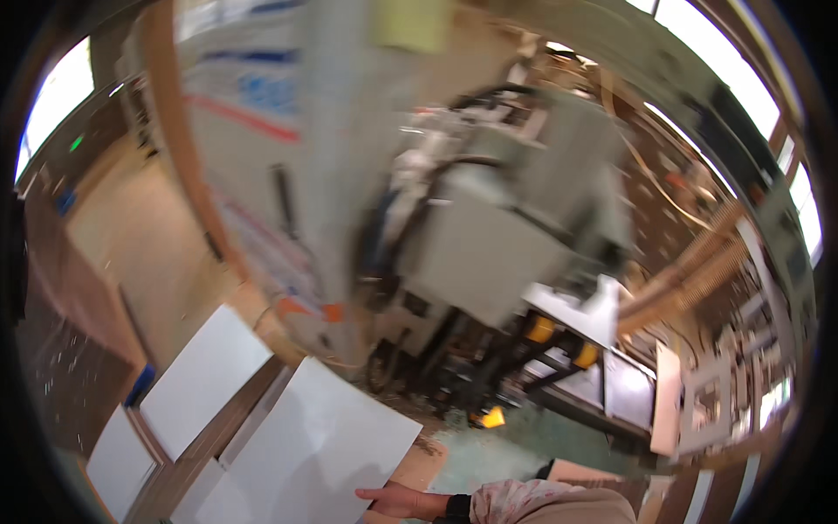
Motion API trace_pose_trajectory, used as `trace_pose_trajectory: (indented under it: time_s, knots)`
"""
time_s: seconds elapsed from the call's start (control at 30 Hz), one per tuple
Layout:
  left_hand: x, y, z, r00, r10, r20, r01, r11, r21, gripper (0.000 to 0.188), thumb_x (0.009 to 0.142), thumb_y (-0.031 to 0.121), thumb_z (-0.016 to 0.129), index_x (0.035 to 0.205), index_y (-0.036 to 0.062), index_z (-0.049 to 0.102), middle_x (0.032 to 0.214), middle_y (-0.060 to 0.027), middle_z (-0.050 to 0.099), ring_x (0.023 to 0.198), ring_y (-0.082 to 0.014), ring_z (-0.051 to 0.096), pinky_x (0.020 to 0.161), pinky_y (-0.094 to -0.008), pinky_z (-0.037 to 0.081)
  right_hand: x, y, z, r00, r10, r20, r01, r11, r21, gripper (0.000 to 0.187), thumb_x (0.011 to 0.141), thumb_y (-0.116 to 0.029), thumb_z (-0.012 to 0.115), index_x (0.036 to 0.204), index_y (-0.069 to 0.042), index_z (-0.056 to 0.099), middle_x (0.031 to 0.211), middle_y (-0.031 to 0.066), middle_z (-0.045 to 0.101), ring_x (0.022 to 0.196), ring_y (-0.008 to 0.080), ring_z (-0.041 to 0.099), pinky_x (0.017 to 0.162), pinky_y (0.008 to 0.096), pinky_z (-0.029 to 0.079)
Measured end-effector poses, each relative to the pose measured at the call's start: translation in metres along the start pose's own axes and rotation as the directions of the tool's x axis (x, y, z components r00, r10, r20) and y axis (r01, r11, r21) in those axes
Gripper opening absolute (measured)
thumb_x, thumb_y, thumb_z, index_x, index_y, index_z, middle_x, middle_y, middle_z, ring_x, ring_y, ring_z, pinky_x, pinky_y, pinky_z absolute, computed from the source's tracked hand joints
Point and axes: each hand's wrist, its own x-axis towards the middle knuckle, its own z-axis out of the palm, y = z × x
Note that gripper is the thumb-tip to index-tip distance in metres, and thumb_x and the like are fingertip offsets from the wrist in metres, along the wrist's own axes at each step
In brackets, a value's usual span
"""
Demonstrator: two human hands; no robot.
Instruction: The person repeatedly picks up white rectangular wood panels from a stack and feeds them into a conveyor belt machine. The panels are processed by the machine and then stacked onto a growing pile of finished pieces. The person handles the panels one at a time throughout the clip.
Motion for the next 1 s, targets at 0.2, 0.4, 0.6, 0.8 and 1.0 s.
trace_pose_trajectory:
  time_s: [0.2,0.4,0.6,0.8,1.0]
  knots:
    - [-0.155,-0.001,0.036,0.98,0.167,0.11,-0.187,0.959,0.214,0.065,0.088,0.049,0.036,0.129,-0.0018,0.032,0.126,-0.0193,0.04,0.11,-0.0297,0.044,0.09,-0.0382,0.038,-0.206,-0.019,-0.106,0.958,-0.286,0.028,0.277,0.894,-0.351,0.041,0.085,-0.015,0.054,0.121,-0.001,0.042,0.114,0.0114,0.051,0.099,0.0198,0.051,0.083,0.0338,0.043]
    - [-0.232,0.032,0.126,0.939,0.21,0.272,-0.285,0.918,0.276,0.066,0.09,0.049,0.03,0.13,-0.0035,0.029,0.13,-0.0225,0.035,0.112,-0.0322,0.042,0.092,-0.0396,0.038,-0.322,-0.074,-0.17,0.889,-0.45,-0.088,0.45,0.893,-0.014,0.04,0.086,-0.009,0.052,0.123,0.0,0.04,0.121,0.0091,0.048,0.108,0.0191,0.048,0.092,0.0308,0.039]
    - [-0.17,0.034,0.223,0.695,0.427,0.579,-0.291,0.903,-0.317,0.051,0.09,0.038,0.04,0.123,-0.0004,0.039,0.118,-0.018,0.047,0.1,-0.0264,0.05,0.082,-0.0382,0.045,-0.327,-0.178,-0.215,0.509,-0.857,0.078,0.833,0.514,0.207,0.041,0.09,-0.03,0.046,0.12,-0.002,0.044,0.118,0.0059,0.051,0.107,0.0161,0.048,0.092,0.0299,0.038]
    - [-0.291,0.096,0.356,0.519,0.147,0.842,-0.325,0.945,0.035,0.043,0.09,0.034,0.042,0.117,0.0011,0.043,0.108,-0.0142,0.051,0.092,-0.023,0.052,0.076,-0.0352,0.045,-0.348,-0.264,-0.234,0.515,-0.818,-0.256,0.83,0.402,0.387,0.062,0.082,-0.044,0.055,0.125,-0.004,0.037,0.122,0.0068,0.048,0.107,0.0167,0.049,0.089,0.0296,0.041]
    - [-0.29,0.123,0.397,0.548,0.056,0.834,-0.32,0.936,0.147,0.035,0.09,0.03,0.044,0.111,0.0026,0.048,0.098,-0.0103,0.054,0.084,-0.0197,0.053,0.069,-0.0322,0.046,-0.311,-0.345,-0.236,0.439,-0.753,-0.491,0.899,0.366,0.242,0.049,0.089,-0.044,0.041,0.121,-0.007,0.04,0.104,0.0104,0.054,0.09,0.0221,0.053,0.081,0.0361,0.045]
